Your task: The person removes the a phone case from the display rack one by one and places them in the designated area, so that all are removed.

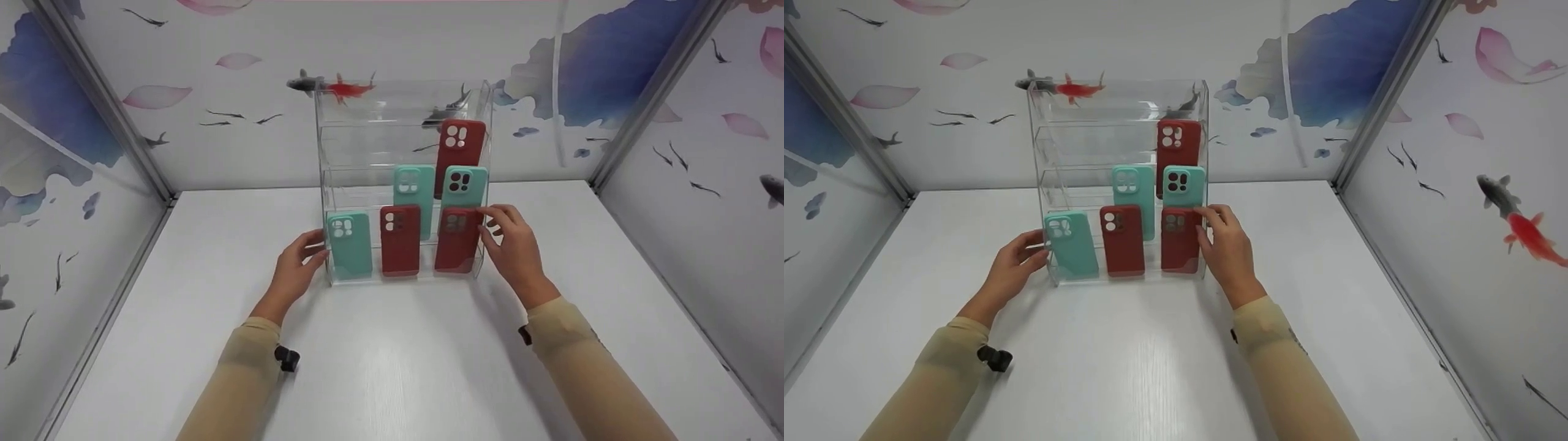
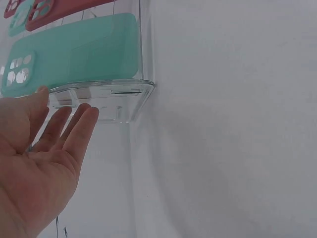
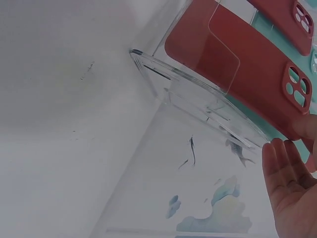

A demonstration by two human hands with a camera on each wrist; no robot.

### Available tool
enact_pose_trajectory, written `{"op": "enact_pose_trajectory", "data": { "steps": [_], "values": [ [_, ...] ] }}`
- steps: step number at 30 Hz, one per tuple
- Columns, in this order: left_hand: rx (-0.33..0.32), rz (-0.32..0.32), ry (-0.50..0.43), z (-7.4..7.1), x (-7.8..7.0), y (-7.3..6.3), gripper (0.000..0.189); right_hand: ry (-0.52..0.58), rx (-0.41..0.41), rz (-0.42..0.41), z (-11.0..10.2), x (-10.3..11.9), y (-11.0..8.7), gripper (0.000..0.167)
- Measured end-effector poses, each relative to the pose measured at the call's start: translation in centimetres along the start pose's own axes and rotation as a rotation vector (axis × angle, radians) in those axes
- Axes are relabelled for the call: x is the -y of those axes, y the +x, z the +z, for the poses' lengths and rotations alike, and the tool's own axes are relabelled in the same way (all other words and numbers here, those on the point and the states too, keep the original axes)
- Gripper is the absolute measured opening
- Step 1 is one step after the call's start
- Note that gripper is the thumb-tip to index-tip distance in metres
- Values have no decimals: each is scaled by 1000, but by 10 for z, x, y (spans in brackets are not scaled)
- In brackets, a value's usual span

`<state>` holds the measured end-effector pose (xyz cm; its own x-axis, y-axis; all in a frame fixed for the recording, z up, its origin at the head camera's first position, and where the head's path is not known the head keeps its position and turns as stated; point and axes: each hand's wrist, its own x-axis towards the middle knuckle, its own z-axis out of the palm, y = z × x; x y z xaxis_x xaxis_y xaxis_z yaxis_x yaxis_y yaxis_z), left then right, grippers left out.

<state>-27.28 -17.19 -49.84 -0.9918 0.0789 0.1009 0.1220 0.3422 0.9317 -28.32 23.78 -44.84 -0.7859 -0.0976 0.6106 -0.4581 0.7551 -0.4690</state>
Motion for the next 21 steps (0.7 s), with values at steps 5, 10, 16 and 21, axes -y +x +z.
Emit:
{"op": "enact_pose_trajectory", "data": {
  "steps": [5, 10, 16, 21],
  "values": [
    [6, -24, -8, 2, 3, -2, 47, 34, -15, -18, -1, 1, 1, 30],
    [8, -40, 19, 4, 5, -1, 48, 64, -33, -16, -4, 2, 0, 25],
    [17, -55, -9, 5, 9, 0, 48, 120, -32, 9, -9, 5, 2, 20],
    [16, -69, -12, 6, 11, -1, 47, 165, -28, 6, -14, 14, 4, 20]
  ]
}}
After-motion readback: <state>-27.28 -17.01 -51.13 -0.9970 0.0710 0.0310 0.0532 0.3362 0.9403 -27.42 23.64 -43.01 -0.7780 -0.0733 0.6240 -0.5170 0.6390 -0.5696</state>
